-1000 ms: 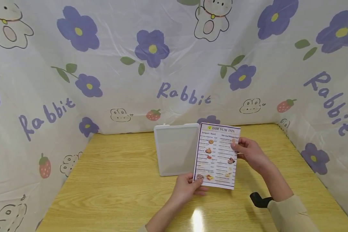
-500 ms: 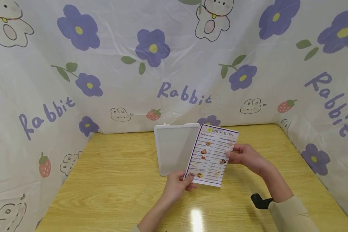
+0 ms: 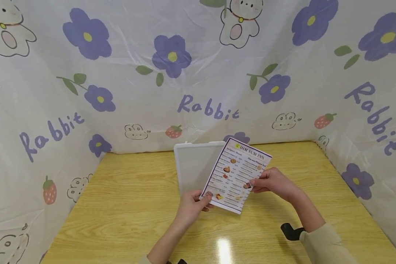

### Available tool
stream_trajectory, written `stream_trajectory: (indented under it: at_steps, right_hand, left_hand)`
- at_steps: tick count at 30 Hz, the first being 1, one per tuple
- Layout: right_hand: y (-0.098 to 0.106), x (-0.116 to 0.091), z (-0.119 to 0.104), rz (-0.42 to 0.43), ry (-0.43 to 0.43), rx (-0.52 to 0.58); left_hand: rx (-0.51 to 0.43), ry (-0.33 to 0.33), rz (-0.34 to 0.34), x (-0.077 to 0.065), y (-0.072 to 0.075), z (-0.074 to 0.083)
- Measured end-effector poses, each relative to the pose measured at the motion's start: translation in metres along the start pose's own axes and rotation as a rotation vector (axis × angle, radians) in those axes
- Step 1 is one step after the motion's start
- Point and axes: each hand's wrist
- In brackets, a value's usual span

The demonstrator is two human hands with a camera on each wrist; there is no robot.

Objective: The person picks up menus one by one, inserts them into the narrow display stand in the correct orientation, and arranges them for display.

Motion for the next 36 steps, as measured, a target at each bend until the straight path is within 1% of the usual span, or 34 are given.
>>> stream_trajectory:
  at_steps: [6,11,14,17,25,30,32,36]
  right_hand:
    - [-0.009,0.003,0.003,0.023,0.047,0.001]
    - [-0.016,0.006,0.007,0.028,0.105,0.013]
    - [-0.020,0.007,0.009,0.026,0.139,0.026]
    - [-0.025,0.009,0.010,0.043,0.166,0.038]
    - [-0.043,0.013,0.008,0.148,0.179,0.054]
    - [-0.052,0.017,0.004,0.229,0.180,0.071]
    - [-0.055,0.020,0.002,0.247,0.188,0.082]
    - [-0.059,0.024,-0.003,0.260,0.231,0.099]
  left_hand:
    - [-0.005,-0.027,0.076,0.006,0.007,0.003]
    - [-0.062,-0.047,0.123,0.009,0.012,0.005]
    - [-0.087,-0.046,0.145,0.010,0.015,0.008]
    - [-0.106,-0.038,0.160,0.013,0.018,0.011]
    - [-0.129,-0.050,0.176,0.019,0.028,0.019]
    - [-0.150,-0.027,0.162,0.020,0.032,0.022]
    - [-0.149,-0.016,0.154,0.021,0.032,0.021]
    - [-0.143,-0.007,0.145,0.024,0.032,0.021]
Point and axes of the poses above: each hand's wrist, its own x-axis towards the middle knuckle, its own y-axis out of the back of the hand, z = x × y, and after that the axes turned 3 degrees about z, right-handed
